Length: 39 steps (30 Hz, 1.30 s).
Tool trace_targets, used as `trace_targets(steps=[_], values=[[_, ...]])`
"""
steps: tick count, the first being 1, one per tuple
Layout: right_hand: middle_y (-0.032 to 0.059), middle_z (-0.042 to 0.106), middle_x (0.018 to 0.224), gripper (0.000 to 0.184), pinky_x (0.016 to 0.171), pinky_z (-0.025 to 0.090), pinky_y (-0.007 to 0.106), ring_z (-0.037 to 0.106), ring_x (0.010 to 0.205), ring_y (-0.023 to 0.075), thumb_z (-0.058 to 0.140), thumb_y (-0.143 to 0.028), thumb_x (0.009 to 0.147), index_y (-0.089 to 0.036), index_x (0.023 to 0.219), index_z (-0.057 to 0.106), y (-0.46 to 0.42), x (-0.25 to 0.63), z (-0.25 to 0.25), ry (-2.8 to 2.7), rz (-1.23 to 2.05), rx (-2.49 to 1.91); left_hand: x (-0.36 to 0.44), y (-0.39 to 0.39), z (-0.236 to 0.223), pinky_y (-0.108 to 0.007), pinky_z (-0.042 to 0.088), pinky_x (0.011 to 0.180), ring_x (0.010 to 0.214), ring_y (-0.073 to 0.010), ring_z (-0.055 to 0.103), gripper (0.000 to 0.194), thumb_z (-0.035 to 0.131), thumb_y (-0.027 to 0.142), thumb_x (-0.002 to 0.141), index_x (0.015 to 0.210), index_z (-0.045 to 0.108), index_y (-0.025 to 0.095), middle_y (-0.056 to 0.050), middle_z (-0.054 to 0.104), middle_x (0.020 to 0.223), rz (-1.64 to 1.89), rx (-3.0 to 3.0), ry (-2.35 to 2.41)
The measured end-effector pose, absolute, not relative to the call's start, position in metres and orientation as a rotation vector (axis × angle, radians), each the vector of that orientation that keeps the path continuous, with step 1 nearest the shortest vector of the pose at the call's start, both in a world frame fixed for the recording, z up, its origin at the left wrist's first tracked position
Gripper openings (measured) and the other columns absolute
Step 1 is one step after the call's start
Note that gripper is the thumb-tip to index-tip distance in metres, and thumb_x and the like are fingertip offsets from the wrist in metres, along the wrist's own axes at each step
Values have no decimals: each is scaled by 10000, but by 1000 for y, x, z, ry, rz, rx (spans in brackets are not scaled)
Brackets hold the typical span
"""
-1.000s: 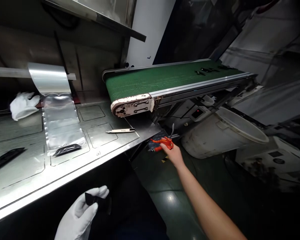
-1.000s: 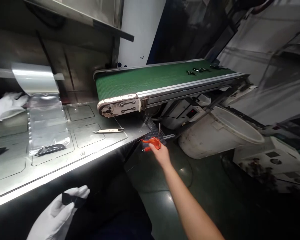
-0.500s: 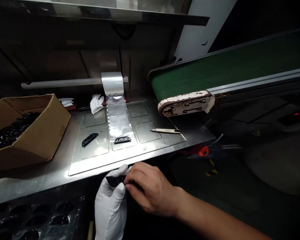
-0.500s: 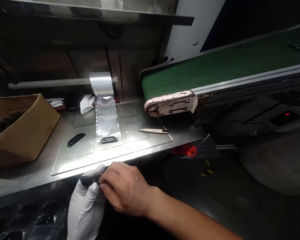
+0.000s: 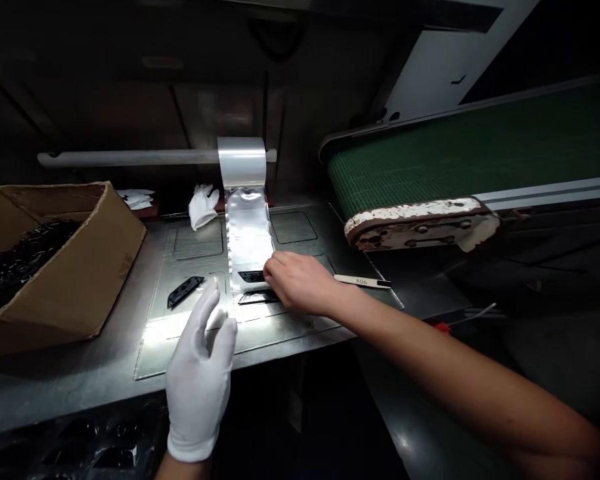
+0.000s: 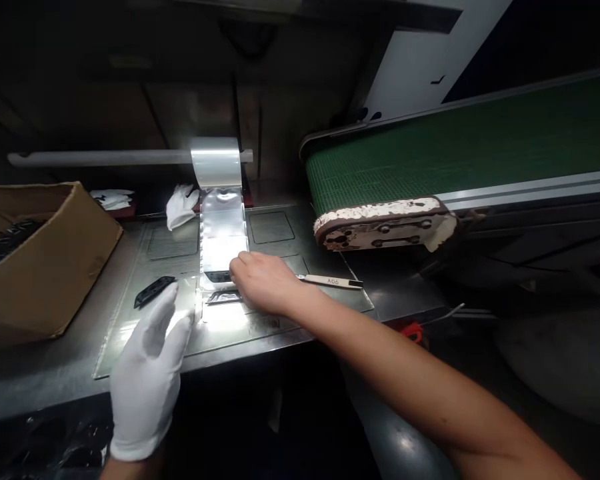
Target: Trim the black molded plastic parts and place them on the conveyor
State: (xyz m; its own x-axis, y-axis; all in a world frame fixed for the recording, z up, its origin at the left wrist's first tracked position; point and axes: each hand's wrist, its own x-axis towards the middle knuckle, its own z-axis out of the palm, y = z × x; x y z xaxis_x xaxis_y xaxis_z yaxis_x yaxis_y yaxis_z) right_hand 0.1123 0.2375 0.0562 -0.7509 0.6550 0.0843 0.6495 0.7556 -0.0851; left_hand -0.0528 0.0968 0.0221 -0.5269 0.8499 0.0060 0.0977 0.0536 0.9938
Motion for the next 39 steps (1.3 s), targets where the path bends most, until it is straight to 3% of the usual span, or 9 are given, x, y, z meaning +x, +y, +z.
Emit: trace_targets(steps=[4,9,12,16,20,23,28,32,39], values=[[119,696,1045,219,653,430,325,632,893,239,459,-248,1062,-150,1058,654,264,97,42,-2893,91,-1035,-63,113,15,-382,218,1286,1487,-268,419,321,715,365,941,1256,747,314,-8,577,1524,1434,1210,1857],[100,701,1064,221,710,468,331,656,938,241,504,-314,1059,-158,1085,658,261,107,38,-2826,151,-1089,-65,109,15,-413,260,1271,1451,-289,467,287,693,434,945,1205,759,336,20,596,1504,1344,1233,1975],[96,685,1077,237,808,499,338,646,969,221,463,-318,1077,-163,1117,637,244,163,35,-2610,186,-1204,-69,107,20,-458,307,1258,1433,-289,496,312,653,493,964,1246,729,385,55,579,1520,1210,1254,2070],[126,666,1151,256,940,507,422,614,1065,278,523,-324,1044,-163,1208,637,221,264,12,-2436,65,-1419,-86,121,29,-516,329,1258,1531,-286,363,387,553,485,1012,1364,650,356,39,519,1577,928,1646,2133],[142,663,1119,290,873,534,417,634,1016,282,434,-296,1071,-142,1200,644,218,292,-4,-2364,21,-1494,-110,156,34,-626,313,1234,1584,-403,177,403,527,454,1002,1290,690,224,-103,465,1604,634,2175,2032],[114,668,1205,316,813,530,337,671,1012,231,446,-294,1074,-174,1299,633,226,244,10,-2395,128,-1337,-123,178,31,-679,329,1190,1564,-487,155,349,576,424,971,1213,737,231,-132,437,1611,394,2344,2006],[34,712,1105,299,556,333,293,676,781,183,478,-326,1049,-274,1234,708,239,127,50,-2828,92,-1070,-131,189,23,-636,398,1159,1531,-495,226,349,645,413,924,1213,756,253,-100,452,1606,264,2375,1980],[29,718,1033,283,519,207,307,655,724,165,487,-303,1040,-274,1154,744,247,103,57,-2900,62,-1020,-131,191,21,-632,423,1137,1524,-507,241,374,655,420,913,1230,758,251,-113,469,1597,230,2374,1978],[34,722,1119,295,628,409,281,685,835,170,524,-319,1044,-285,1247,736,240,266,37,-2730,-38,-1254,-136,197,25,-647,442,1103,1521,-525,231,403,685,451,888,1224,763,242,-126,457,1603,208,2395,1953]])
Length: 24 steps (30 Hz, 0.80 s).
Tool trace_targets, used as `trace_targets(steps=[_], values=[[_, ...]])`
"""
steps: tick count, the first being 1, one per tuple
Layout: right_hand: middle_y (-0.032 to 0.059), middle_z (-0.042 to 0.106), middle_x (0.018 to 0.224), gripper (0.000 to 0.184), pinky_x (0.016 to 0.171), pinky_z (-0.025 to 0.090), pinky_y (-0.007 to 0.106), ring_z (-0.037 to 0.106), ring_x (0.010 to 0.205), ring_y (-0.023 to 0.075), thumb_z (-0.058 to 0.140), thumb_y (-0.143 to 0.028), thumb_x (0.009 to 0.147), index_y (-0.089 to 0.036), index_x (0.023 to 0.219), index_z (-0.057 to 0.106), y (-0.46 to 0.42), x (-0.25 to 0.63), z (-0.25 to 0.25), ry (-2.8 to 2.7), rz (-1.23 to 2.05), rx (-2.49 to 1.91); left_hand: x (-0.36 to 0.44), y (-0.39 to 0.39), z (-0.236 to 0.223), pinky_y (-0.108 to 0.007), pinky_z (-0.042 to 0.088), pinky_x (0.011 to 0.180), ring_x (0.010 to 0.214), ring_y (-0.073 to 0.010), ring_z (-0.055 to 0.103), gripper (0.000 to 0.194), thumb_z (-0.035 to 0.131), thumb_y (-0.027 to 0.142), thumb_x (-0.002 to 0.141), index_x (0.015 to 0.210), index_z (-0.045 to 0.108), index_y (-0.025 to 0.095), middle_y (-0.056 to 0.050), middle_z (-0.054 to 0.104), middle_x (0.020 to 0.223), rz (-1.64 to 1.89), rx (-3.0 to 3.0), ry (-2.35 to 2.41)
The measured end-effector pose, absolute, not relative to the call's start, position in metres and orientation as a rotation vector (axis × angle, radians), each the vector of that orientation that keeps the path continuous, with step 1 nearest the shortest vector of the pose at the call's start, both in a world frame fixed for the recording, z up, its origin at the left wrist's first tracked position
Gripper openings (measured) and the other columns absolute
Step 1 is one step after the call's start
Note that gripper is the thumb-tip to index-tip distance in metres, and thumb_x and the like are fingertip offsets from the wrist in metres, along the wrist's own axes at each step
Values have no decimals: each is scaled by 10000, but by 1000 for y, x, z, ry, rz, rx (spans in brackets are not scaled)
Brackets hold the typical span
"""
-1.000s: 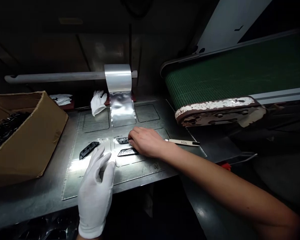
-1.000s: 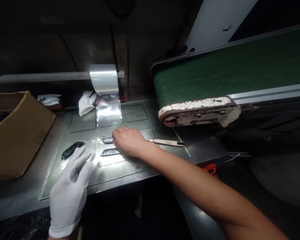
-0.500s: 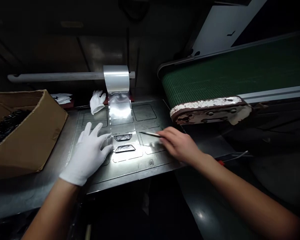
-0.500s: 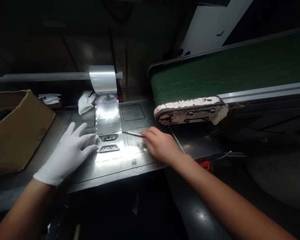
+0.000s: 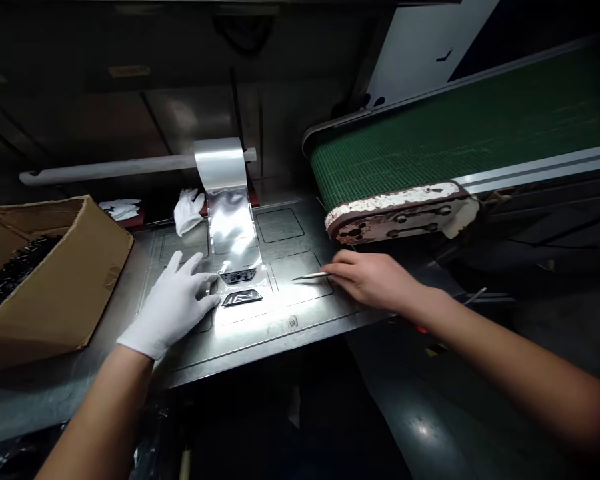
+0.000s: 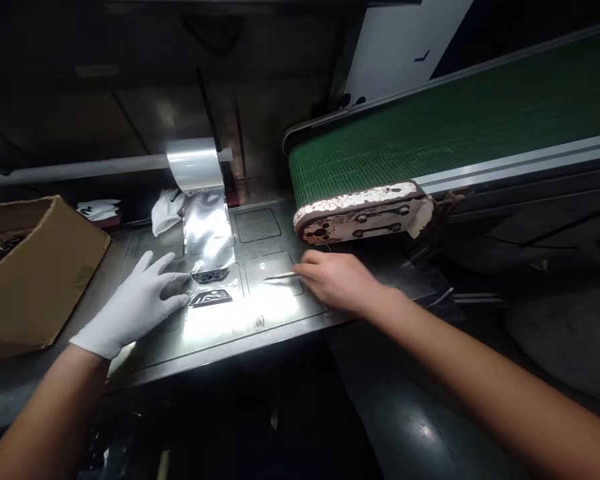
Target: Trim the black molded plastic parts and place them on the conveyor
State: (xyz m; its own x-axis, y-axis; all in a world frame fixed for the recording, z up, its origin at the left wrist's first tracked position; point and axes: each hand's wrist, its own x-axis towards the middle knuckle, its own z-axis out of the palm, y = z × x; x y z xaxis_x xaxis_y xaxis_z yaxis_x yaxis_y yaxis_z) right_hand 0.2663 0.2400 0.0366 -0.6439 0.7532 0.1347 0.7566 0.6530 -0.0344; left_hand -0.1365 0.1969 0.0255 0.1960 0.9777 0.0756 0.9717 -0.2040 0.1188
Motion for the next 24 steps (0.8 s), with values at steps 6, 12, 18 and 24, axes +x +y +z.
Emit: trace_targets(steps=[6,12,18,24], values=[[107,682,1271,372,885,549,383,664,1089,263,483,-274,1050,-228,1362,680,230,331,-8,-2472,-78,-1356,-97,182,47,-433,535,937,1073,-298,630,201,603,270,943,1034,775,222,-108,701,1112,339,2609,1743],[195,608,1366,503,1085,468,532,559,1268,342,555,-275,1015,-129,1494,504,201,290,-25,-2006,-21,-1247,-60,182,44,-464,526,771,842,-303,632,373,506,45,863,1053,773,224,-83,724,885,192,2761,1645],[94,688,1066,197,905,532,419,660,993,241,573,-264,1014,-231,1186,665,107,246,-28,-1664,661,-1077,-53,129,38,-571,474,1066,1244,-349,589,211,597,102,903,886,777,212,-144,673,1261,572,2774,1660],[52,664,849,529,533,429,214,617,656,130,606,-675,941,-159,1054,627,28,165,-51,-1089,2262,-725,-27,16,-4,-588,494,1059,1500,-404,306,336,750,131,828,1042,788,388,-94,510,1478,1042,2571,1727]])
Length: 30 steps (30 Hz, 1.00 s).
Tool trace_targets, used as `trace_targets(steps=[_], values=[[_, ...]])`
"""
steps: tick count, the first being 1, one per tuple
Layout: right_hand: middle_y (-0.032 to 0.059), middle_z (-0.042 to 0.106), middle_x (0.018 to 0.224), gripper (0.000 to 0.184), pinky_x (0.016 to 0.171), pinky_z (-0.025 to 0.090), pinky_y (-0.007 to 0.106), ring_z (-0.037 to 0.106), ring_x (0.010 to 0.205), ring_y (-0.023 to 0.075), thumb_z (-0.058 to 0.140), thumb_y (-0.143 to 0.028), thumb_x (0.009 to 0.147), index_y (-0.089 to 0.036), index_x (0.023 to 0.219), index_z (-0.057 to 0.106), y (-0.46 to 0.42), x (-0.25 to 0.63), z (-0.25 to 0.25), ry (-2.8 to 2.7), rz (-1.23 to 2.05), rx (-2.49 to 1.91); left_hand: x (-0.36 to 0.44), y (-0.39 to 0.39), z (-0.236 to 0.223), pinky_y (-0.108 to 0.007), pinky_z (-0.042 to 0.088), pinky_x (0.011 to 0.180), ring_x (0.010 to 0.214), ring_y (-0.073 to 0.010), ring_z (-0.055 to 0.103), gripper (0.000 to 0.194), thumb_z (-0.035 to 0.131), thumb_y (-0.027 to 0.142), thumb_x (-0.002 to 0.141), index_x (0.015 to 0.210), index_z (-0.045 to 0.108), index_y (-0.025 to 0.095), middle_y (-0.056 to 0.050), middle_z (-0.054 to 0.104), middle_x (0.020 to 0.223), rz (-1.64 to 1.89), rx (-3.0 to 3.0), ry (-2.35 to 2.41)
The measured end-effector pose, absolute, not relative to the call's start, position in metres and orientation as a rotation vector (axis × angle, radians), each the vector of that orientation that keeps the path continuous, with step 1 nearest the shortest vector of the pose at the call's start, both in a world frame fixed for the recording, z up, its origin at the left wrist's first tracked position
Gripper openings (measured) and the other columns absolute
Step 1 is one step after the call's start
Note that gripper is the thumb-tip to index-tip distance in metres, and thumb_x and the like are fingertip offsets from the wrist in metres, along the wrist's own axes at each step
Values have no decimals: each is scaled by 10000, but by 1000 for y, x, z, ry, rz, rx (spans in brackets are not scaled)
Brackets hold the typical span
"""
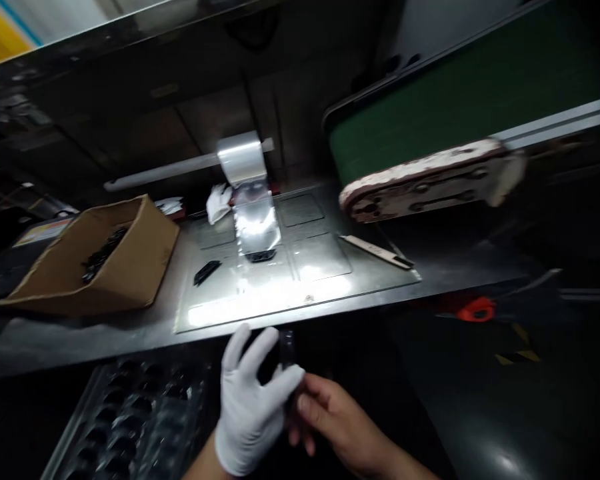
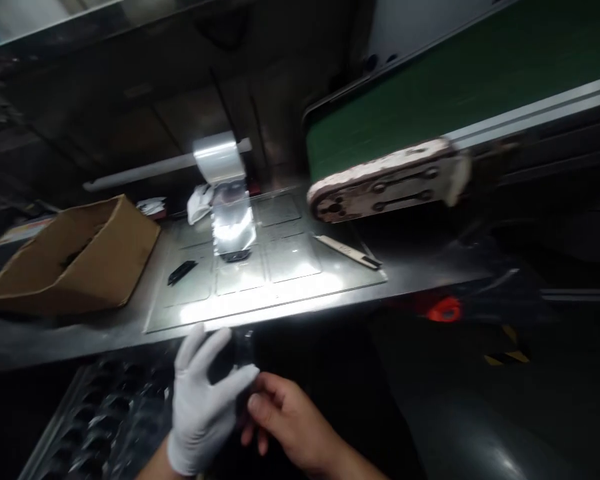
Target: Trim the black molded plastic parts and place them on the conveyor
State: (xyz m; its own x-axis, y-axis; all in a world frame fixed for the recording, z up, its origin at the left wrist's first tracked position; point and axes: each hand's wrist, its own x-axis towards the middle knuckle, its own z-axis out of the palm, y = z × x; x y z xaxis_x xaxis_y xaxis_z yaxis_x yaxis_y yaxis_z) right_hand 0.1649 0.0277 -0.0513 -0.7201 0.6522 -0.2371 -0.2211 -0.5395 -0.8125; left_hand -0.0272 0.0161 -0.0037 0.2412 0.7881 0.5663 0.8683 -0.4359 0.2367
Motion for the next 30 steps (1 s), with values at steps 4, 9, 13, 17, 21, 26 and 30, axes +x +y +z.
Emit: trace_targets(steps=[4,9,13,17,21,26,30], values=[[-8,621,778,408,598,418,218,555,652,102,671,-583,942,-182,959,600,16,149,-69,-1218,2255,-1027,-32,-31,-38,-558,454,1147,1421,-343,475,431,715,208,873,1236,744,440,-63,553,1506,-1447,-2174,-2346],[-1,643,772,345,676,453,276,597,721,157,577,-527,1006,-201,910,640,18,124,-92,-1924,2084,-999,-58,-70,-65,-380,636,810,875,-248,757,376,693,318,905,1265,732,219,-119,787,1046,-1824,-1420,-3203],[34,729,969,367,828,514,336,686,903,212,502,-541,1036,-240,1179,656,12,105,-107,-2164,2019,-1001,-124,-97,-84,-354,621,729,747,-220,742,350,686,378,936,1180,730,130,-86,766,830,-1788,-839,-3325],[65,740,1105,415,892,530,372,696,1005,240,481,-555,1037,-253,1271,642,11,108,-118,-2264,1939,-1070,-208,-116,-111,-411,613,837,891,-201,718,343,635,395,1004,1225,656,134,-87,729,1069,-1551,-432,-3258],[62,749,1070,408,854,545,371,705,965,246,483,-557,1030,-260,1250,658,12,120,-128,-2258,1923,-1155,-244,-113,-139,-420,608,856,960,-213,700,266,659,363,993,1138,674,140,-86,707,1111,-1243,-526,-3336],[58,749,1068,430,886,546,365,709,992,242,495,-581,1018,-262,1259,652,13,144,-144,-2105,1954,-1282,-236,-104,-142,-541,499,1050,1235,-293,594,295,684,354,963,1189,672,166,-112,647,1282,-771,-825,-3259],[45,735,993,433,829,542,337,707,919,226,497,-583,1011,-254,1236,666,14,178,-158,-1938,1895,-1404,-211,-93,-104,-573,520,946,1127,-375,628,236,616,356,957,1088,702,180,-155,688,1048,-653,-1064,-3128]])
